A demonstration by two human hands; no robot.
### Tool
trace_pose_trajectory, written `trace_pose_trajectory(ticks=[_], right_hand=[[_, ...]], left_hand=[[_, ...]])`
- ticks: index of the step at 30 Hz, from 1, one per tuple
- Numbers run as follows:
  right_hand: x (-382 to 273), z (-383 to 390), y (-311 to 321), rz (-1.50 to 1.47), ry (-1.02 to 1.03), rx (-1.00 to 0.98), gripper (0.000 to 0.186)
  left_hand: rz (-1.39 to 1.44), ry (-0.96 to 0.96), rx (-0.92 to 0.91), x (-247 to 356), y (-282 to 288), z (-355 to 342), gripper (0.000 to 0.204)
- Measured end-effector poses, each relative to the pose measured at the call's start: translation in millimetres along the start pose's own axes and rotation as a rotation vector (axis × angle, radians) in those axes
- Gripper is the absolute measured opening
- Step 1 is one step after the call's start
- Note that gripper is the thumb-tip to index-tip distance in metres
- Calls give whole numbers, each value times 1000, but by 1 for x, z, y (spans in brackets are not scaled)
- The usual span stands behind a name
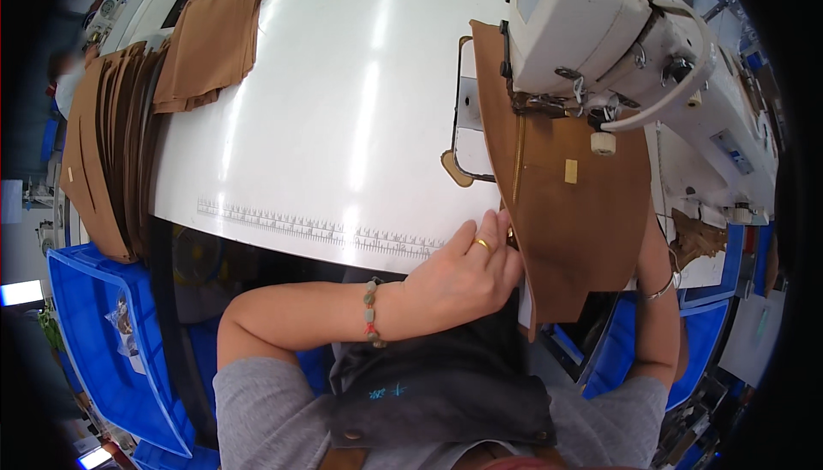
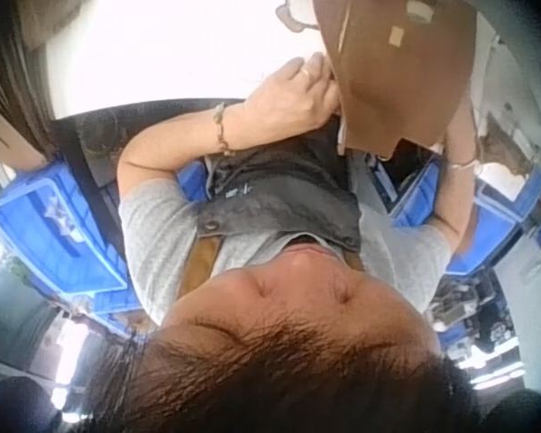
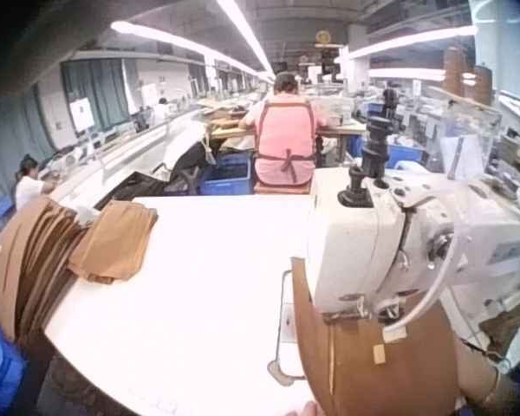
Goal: Sewing leather pieces and zippers together using an industrial sewing machine.
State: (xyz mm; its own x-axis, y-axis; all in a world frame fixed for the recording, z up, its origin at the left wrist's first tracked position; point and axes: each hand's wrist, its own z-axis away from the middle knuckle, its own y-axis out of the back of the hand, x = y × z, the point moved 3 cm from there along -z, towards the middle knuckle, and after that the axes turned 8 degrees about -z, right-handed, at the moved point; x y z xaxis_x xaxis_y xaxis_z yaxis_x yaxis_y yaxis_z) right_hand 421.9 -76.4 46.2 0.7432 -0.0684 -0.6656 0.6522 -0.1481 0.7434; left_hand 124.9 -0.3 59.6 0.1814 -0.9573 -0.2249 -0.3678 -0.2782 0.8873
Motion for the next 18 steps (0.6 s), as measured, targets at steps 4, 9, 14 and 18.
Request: trace_pose_trajectory(ticks=[4,9,14,18], right_hand=[[-34,-10,26,518,292,234,31],[-90,13,27,348,136,476,27],[-125,25,-44,200,310,134,36],[-125,28,-70,250,372,25,48]], left_hand=[[25,-21,-24,0,1,3,29],[19,-60,-77,6,4,12,38],[128,-81,-139,7,5,24,47],[200,-72,-131,3,6,30,50]])
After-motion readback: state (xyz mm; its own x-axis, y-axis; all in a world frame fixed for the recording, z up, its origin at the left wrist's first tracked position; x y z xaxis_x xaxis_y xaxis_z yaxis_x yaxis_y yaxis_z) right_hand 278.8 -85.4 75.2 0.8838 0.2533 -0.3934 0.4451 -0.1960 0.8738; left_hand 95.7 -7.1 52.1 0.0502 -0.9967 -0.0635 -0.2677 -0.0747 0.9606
